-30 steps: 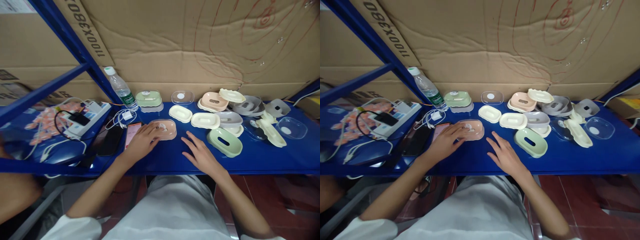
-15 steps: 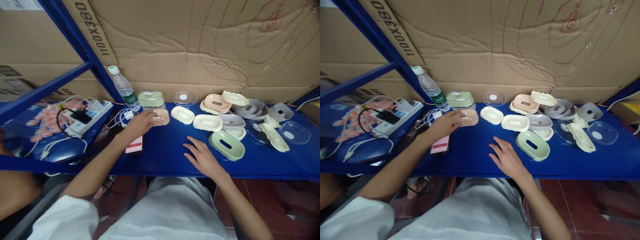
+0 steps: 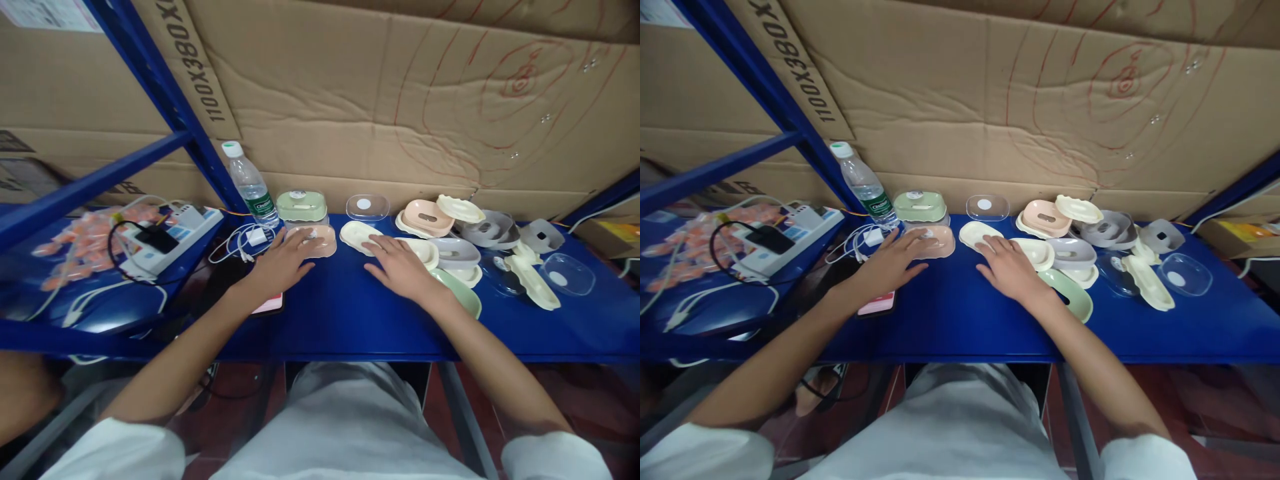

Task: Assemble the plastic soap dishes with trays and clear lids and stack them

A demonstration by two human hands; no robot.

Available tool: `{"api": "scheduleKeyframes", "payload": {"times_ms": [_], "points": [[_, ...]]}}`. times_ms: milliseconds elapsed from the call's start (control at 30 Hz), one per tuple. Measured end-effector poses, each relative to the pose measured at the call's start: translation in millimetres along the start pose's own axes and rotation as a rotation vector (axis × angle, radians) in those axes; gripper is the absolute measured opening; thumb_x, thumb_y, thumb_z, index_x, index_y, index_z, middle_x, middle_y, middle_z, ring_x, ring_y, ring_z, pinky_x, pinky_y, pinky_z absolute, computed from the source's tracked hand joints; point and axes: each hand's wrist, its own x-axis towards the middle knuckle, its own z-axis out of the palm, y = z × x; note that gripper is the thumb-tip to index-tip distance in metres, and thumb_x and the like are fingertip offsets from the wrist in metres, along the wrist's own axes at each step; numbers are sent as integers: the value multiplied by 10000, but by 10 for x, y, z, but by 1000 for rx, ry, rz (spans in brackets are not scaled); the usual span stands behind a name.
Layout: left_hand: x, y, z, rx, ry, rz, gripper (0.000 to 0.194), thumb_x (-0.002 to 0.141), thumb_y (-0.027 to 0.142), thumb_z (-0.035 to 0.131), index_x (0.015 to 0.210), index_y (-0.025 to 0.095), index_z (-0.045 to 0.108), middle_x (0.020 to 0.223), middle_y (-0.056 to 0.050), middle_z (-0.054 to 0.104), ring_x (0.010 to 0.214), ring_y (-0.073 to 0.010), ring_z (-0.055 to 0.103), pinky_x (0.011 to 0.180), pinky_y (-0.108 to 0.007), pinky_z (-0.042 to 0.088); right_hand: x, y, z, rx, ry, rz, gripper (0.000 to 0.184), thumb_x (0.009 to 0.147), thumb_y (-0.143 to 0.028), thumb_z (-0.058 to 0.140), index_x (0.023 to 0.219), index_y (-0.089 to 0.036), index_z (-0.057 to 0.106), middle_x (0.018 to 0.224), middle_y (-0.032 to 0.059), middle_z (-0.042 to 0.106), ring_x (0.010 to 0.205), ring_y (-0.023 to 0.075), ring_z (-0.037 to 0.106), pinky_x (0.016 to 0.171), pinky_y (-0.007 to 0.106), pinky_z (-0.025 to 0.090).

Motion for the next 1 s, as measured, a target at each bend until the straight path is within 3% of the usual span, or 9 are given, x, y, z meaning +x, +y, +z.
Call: {"api": "scheduleKeyframes", "payload": {"times_ms": [133, 267, 367, 467, 567, 667, 767, 867, 1000], "points": [[-123, 286, -2, -19, -13, 124, 478, 1046, 253, 596, 1522, 215, 579, 1584, -176, 579, 1517, -351, 514, 1314, -609, 309, 353, 97, 91, -85, -121, 94, 566, 1027, -244, 664, 1548, -57, 543, 1622, 277, 515, 1501, 427, 506, 1232, 623, 387], [-280, 503, 30, -57, -22, 208, 484, 1064, 270, 583, 1548, 267, 570, 1618, -138, 565, 1490, -332, 550, 1296, -582, 363, 303, 5, 219, -65, -146, 68, 426, 1021, -104, 594, 1445, -113, 629, 1399, 195, 722, 1311, 327, 681, 1159, 501, 488], [-378, 588, 40, -63, 1, 225, 491, 1084, 278, 546, 1575, 272, 547, 1619, -130, 572, 1500, -341, 546, 1316, -630, 303, 66, -136, 242, -51, -140, 48, 447, 1000, -9, 514, 1410, -122, 649, 1333, 162, 753, 1276, 275, 700, 1147, 433, 509], [-430, 624, 81, -65, 15, 209, 526, 1084, 295, 548, 1608, 282, 508, 1613, -130, 581, 1502, -356, 547, 1296, -644, 334, -262, -310, 193, 24, -109, -54, 522, 980, 33, 476, 1449, -141, 622, 1403, 137, 725, 1357, 234, 657, 1269, 455, 415], [-474, 651, 167, -64, -14, 203, 542, 1063, 273, 581, 1602, 278, 516, 1610, -131, 585, 1506, -366, 543, 1264, -618, 398, -665, -401, 103, 134, -12, -158, 434, 1072, -115, 484, 1480, -197, 606, 1513, 100, 666, 1456, 213, 583, 1337, 486, 329], [-567, 712, 239, -87, -73, 224, 436, 1067, 234, 582, 1500, 276, 611, 1493, -112, 685, 1468, -347, 587, 1292, -653, 343, -1132, -273, 48, 56, 135, -6, 407, 1109, -312, 538, 1503, -231, 594, 1599, 100, 595, 1516, 281, 520, 1315, 574, 334], [-697, 828, 265, -141, -92, 230, 310, 1089, 231, 558, 1369, 275, 684, 1421, -98, 725, 1456, -336, 598, 1306, -707, 282, -1550, -11, 77, -98, 251, 242, 421, 1098, -321, 567, 1504, -216, 603, 1530, 131, 654, 1426, 372, 598, 1211, 648, 403], [-807, 977, 294, -275, -60, 177, 354, 1101, 247, 549, 1444, 278, 627, 1471, -96, 686, 1487, -298, 570, 1282, -577, 424, -1746, 106, 131, -85, 274, 292, 371, 1103, -234, 536, 1458, -228, 643, 1377, 109, 757, 1233, 322, 726, 1108, 560, 492], [-888, 1126, 371, -425, 32, 73, 430, 1096, 288, 586, 1525, 309, 551, 1483, -109, 643, 1391, -252, 648, 1187, -428, 560, -1619, -151, 129, 121, 293, 130, 433, 1090, -182, 552, 1514, -258, 591, 1409, 81, 745, 1269, 259, 713, 1071, 460, 517]]}}
